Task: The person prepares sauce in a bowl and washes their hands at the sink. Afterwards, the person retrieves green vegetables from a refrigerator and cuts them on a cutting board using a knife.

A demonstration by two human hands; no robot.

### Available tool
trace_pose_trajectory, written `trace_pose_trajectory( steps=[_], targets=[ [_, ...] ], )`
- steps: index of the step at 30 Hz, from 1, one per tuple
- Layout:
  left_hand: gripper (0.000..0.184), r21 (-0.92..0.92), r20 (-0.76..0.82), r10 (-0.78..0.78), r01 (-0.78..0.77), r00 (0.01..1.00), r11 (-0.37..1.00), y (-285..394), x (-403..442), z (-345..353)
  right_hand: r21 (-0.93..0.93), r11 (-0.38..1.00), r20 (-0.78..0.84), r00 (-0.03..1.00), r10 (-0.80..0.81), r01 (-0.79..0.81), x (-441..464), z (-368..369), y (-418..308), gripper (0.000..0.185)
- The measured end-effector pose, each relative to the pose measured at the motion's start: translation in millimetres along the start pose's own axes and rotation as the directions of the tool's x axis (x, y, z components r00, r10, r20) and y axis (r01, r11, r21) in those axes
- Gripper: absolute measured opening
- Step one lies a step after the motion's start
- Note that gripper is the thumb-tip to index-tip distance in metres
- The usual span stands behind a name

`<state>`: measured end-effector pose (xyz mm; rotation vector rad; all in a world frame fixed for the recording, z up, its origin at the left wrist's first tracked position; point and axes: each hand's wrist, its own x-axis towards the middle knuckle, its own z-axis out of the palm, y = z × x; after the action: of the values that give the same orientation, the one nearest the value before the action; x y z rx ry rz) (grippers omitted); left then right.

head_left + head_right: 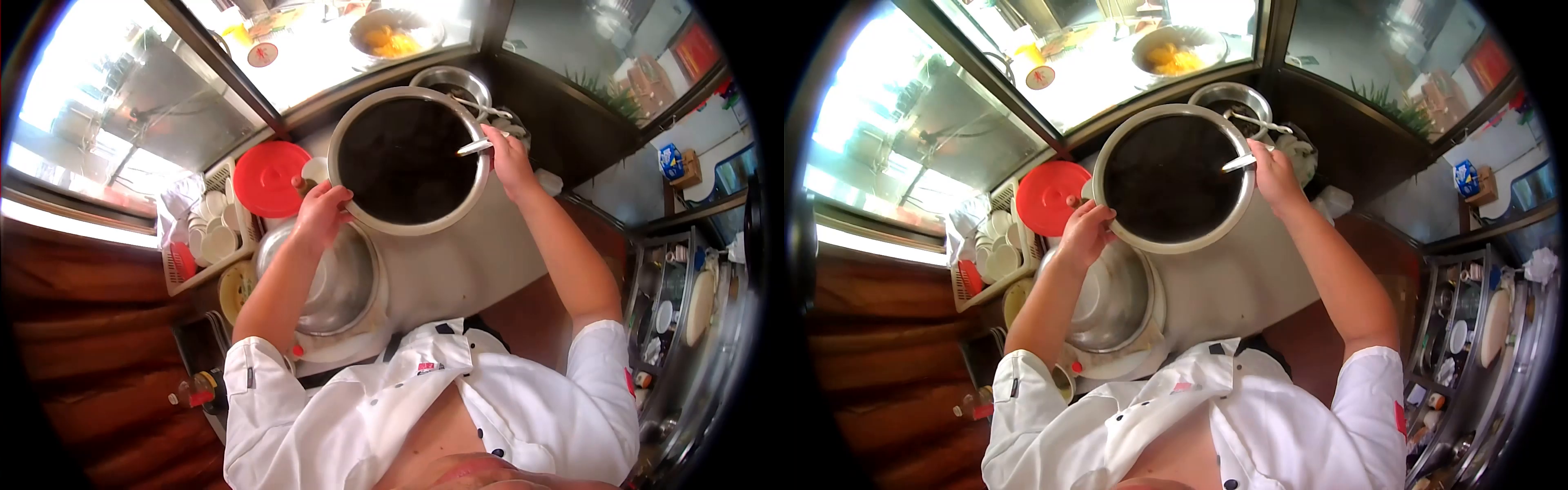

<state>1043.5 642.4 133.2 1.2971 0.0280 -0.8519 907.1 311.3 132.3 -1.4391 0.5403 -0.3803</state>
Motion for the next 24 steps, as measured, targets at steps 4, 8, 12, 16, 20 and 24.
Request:
trace_pose_trajectory(
  steps=[4,8,12,16,20,24],
  targets=[
    [0.018,-0.001,0.051,-0.029,0.029,0.998,1.0,23.7,64.9,-34.3,-0.059,0.996,-0.057,0.996,-0.075,0.071,56.6,26.6,12.5,0.035],
    [0.018,-0.003,0.096,-0.036,0.037,0.995,0.999,49.4,136.3,-68.8,-0.118,0.984,-0.05,0.989,-0.141,0.134,119.3,54.3,56.1,0.039],
    [0.016,0.071,0.124,-0.066,0.057,0.99,0.996,55.3,178.6,-90.1,-0.157,0.978,-0.13,0.978,-0.161,0.14,148.8,79.1,101.3,0.047],
    [0.02,0.095,0.194,-0.163,0.147,0.967,0.985,31.6,244.0,-141.2,-0.094,0.986,-0.165,0.974,-0.153,0.139,175.5,97.6,153.1,0.044],
    [0.023,0.115,0.196,-0.219,0.2,0.956,0.973,14.3,277.2,-164.4,-0.127,0.985,-0.211,0.967,-0.141,0.116,176.5,113.6,168.8,0.044],
    [0.024,0.134,0.207,-0.246,0.221,0.947,0.966,2.7,297.1,-173.9,-0.249,0.968,-0.165,0.986,-0.005,-0.036,188.6,112.6,202.8,0.048]
  ],
)
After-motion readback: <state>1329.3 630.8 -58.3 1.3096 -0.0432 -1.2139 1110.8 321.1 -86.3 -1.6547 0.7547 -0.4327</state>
